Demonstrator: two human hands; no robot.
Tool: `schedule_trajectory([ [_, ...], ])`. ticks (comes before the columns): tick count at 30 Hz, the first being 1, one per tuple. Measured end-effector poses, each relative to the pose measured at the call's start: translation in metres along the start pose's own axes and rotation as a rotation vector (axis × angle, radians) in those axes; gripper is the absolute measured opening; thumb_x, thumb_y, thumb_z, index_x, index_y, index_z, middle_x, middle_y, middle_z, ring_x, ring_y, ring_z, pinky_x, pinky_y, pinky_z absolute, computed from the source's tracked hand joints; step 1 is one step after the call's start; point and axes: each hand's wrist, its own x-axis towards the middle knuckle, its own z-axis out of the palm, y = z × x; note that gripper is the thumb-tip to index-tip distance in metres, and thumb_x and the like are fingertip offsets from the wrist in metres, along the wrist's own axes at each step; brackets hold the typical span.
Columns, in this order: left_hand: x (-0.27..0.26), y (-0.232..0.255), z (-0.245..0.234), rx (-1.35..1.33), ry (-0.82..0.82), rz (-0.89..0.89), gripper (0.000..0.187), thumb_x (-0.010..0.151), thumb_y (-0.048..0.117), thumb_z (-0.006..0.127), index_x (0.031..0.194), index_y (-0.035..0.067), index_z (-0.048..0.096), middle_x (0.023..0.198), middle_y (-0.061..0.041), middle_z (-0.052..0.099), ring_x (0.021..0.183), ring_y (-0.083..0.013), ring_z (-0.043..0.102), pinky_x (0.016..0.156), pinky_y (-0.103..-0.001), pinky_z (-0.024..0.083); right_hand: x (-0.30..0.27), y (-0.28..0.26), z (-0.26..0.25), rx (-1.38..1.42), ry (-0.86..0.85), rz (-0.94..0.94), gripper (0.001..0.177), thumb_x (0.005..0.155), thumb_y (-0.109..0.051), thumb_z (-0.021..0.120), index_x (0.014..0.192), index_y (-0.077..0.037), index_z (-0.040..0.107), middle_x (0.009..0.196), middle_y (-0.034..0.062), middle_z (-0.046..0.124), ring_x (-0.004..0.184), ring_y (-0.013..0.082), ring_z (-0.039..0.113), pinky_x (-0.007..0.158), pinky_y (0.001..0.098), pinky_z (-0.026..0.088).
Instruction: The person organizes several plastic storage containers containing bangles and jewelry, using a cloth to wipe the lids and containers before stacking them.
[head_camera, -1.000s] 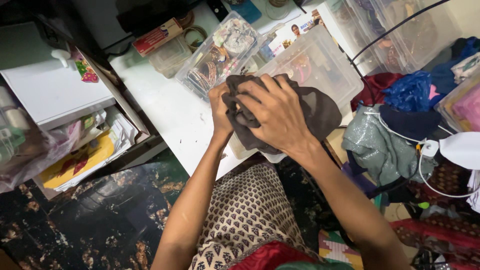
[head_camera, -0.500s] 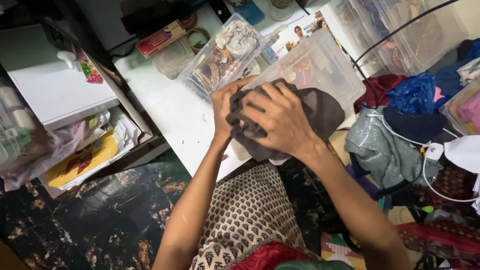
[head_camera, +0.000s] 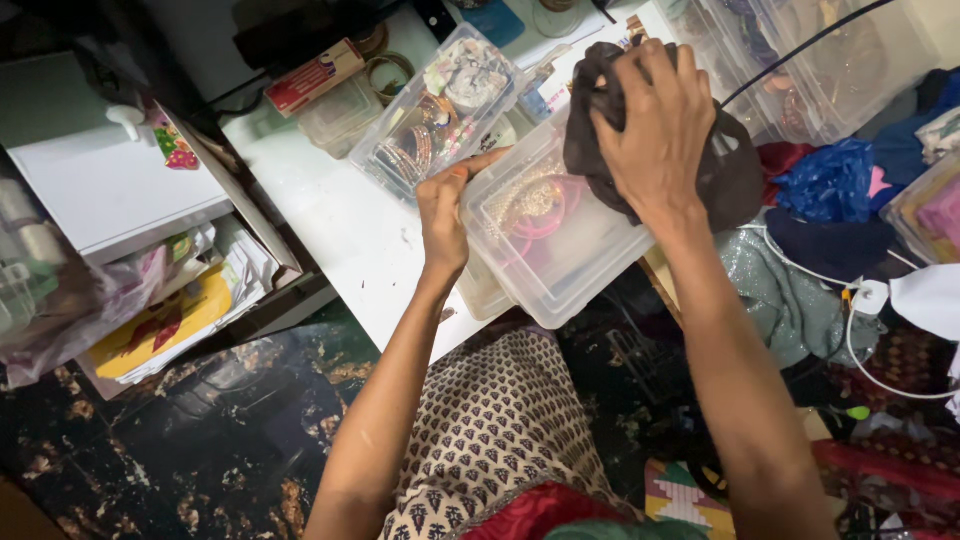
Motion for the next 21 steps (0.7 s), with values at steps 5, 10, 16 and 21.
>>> schedule_trajectory([
  [5,0.001,-0.008,0.004,-0.129,0.024,0.01,0.054,0.098,0.025,0.038,0.116,-0.012,0.072,0.119,-0.023,0.075,0.108,-0.0281,0.071,0.103,-0.034,0.051,-0.004,-0.02,-0.007,0.096,-0.139,-0.044,0.03,0.086,-0.02,0.08,0.111,-0.005,0.072,0.119,0.0099,0.063,0.109,0.0301,0.057,0.087,0.0456,0.045],
  [10,-0.001,-0.032,-0.001,-0.025,0.081,0.053,0.052,0.098,0.025,0.039,0.109,-0.015,0.07,0.108,-0.022,0.076,0.098,-0.0281,0.069,0.095,-0.034,0.05,-0.009,-0.062,-0.009,0.188,-0.163,-0.11,0.027,0.094,-0.028,0.078,0.11,-0.006,0.073,0.115,0.0093,0.065,0.106,0.0279,0.057,0.085,0.0448,0.044],
  [16,-0.008,-0.061,-0.007,0.202,0.131,0.238,0.046,0.095,0.027,0.046,0.095,-0.016,0.062,0.078,-0.015,0.059,0.075,-0.0215,0.054,0.072,-0.033,0.042,-0.016,-0.103,-0.025,0.278,-0.207,-0.197,0.034,0.098,-0.037,0.068,0.11,-0.006,0.073,0.114,0.0109,0.066,0.105,0.03,0.058,0.085,0.0458,0.045],
  [21,-0.011,-0.037,-0.001,0.15,0.087,0.235,0.043,0.101,0.029,0.053,0.092,-0.011,0.064,0.089,-0.014,0.067,0.08,-0.021,0.06,0.077,-0.037,0.05,-0.028,-0.119,-0.047,0.34,-0.148,-0.233,0.056,0.087,-0.055,0.062,0.108,-0.004,0.073,0.113,0.0145,0.065,0.103,0.0324,0.057,0.086,0.0503,0.043],
])
